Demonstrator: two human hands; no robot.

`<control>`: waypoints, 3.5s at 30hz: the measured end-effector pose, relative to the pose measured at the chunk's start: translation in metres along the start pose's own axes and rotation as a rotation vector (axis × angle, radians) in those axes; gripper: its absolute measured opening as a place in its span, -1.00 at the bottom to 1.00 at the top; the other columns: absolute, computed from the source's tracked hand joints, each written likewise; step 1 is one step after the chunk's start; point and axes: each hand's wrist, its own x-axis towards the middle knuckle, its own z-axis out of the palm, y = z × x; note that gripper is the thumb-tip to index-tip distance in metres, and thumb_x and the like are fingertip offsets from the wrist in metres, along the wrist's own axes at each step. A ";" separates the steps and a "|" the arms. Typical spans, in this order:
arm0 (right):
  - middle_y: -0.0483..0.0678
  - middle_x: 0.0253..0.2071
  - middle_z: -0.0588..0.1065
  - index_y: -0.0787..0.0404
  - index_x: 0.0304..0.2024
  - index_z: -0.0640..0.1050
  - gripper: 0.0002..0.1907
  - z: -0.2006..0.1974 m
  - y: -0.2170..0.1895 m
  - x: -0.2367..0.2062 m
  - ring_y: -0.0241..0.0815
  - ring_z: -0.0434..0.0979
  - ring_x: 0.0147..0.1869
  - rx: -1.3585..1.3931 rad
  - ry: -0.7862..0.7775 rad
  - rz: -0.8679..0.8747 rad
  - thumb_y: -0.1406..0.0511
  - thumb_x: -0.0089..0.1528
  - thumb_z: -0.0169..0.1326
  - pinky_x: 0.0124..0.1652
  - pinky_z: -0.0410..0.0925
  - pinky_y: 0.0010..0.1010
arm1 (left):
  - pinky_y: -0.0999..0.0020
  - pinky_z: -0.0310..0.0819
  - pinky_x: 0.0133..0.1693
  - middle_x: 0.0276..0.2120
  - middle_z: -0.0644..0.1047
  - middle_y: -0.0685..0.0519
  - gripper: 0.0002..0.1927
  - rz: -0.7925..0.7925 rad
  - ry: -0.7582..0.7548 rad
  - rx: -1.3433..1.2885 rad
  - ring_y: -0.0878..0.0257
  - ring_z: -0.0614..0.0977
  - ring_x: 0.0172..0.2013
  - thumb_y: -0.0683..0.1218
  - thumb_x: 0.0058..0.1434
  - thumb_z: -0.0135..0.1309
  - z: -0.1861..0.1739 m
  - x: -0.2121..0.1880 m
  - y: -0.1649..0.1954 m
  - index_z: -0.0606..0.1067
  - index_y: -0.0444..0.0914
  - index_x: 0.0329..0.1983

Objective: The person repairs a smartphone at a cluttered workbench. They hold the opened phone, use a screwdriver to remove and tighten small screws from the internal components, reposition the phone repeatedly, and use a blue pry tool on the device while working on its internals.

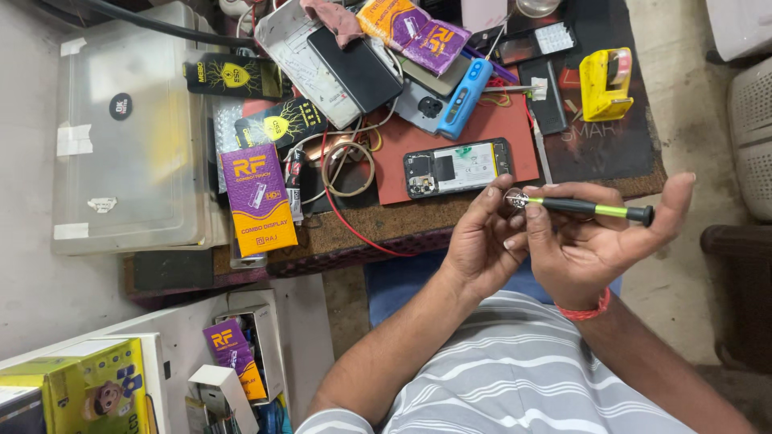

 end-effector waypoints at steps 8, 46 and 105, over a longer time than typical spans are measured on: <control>0.18 0.06 0.44 -0.17 0.56 -0.34 0.12 0.018 -0.003 -0.006 -0.09 0.66 0.00 -0.026 0.011 -0.006 0.62 0.42 0.15 -0.04 0.64 -0.42 | 0.51 0.38 -0.35 -0.11 0.59 0.07 -0.78 -0.020 -0.073 0.010 0.33 0.55 -0.18 0.03 0.45 0.15 -0.004 -0.014 0.010 0.56 -0.08 0.10; 0.18 0.02 0.45 -0.04 0.54 -0.24 0.01 0.023 -0.001 -0.005 -0.16 0.60 -0.02 -0.058 0.023 -0.001 0.63 0.43 0.15 -0.01 0.61 -0.46 | 0.52 0.38 -0.37 -0.12 0.59 0.11 -0.75 -0.007 -0.018 0.045 0.39 0.56 -0.20 -0.07 0.48 0.06 -0.008 -0.016 0.014 0.52 -0.14 0.19; -0.05 -0.13 0.54 0.18 0.42 0.44 -0.49 0.026 0.102 0.097 -0.37 0.48 -0.25 -0.557 -0.295 -0.278 0.44 0.47 0.31 -0.23 0.40 -0.50 | -0.24 0.02 0.44 0.12 0.53 0.02 -0.75 1.229 0.135 2.475 0.03 0.42 0.30 -0.07 0.26 0.19 -0.041 -0.015 0.090 0.62 -0.20 -0.02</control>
